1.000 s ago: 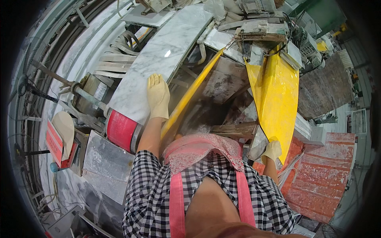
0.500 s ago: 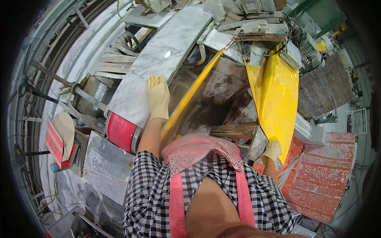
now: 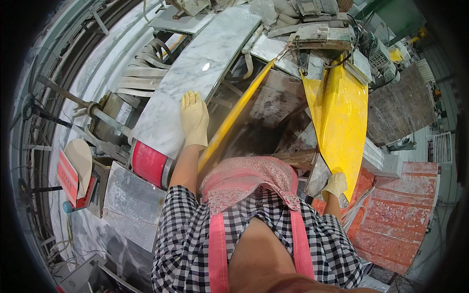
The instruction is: The person repeatedly places square tiles onto a yellow conveyor and pushes them against a rotating red polishing wheel. They handle the tiles one at a time, flip them, and move them between the conveyor and a nearby stack.
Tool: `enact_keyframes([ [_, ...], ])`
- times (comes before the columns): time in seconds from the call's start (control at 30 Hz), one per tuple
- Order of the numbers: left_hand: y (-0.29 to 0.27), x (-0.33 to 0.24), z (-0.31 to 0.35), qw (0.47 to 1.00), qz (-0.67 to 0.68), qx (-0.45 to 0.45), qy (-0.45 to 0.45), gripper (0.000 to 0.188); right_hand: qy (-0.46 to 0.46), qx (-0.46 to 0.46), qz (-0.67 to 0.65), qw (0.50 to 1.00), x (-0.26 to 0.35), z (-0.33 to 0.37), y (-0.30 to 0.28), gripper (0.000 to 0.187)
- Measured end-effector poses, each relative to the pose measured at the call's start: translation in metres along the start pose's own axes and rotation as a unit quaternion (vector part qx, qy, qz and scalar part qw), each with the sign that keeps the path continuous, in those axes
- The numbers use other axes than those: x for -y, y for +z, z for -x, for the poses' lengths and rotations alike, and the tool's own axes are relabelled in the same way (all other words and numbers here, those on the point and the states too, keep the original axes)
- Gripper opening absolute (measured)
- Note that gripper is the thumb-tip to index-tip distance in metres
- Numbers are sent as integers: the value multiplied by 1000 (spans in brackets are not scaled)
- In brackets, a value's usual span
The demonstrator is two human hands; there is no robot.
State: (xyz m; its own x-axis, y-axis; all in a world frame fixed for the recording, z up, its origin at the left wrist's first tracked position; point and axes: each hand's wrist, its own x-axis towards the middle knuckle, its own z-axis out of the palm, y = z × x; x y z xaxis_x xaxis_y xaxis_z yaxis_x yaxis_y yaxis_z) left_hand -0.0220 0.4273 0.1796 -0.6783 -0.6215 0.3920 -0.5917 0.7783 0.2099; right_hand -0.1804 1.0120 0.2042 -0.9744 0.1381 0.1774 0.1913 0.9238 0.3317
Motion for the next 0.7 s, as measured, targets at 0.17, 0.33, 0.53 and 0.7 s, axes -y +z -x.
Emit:
enact_keyframes([
  [0.17,2,0,0,1000,13,-6,-1,43,-16,35,45,998,4,2,-7,23],
  [0.33,2,1,0,1000,7,-19,10,42,-2,39,27,999,4,1,-9,23],
  [0.53,3,1,0,1000,4,-15,7,42,-11,34,14,999,1,-1,-4,24],
  [0.7,3,1,1,1000,3,-15,8,42,-42,35,50,997,0,0,-4,27],
])
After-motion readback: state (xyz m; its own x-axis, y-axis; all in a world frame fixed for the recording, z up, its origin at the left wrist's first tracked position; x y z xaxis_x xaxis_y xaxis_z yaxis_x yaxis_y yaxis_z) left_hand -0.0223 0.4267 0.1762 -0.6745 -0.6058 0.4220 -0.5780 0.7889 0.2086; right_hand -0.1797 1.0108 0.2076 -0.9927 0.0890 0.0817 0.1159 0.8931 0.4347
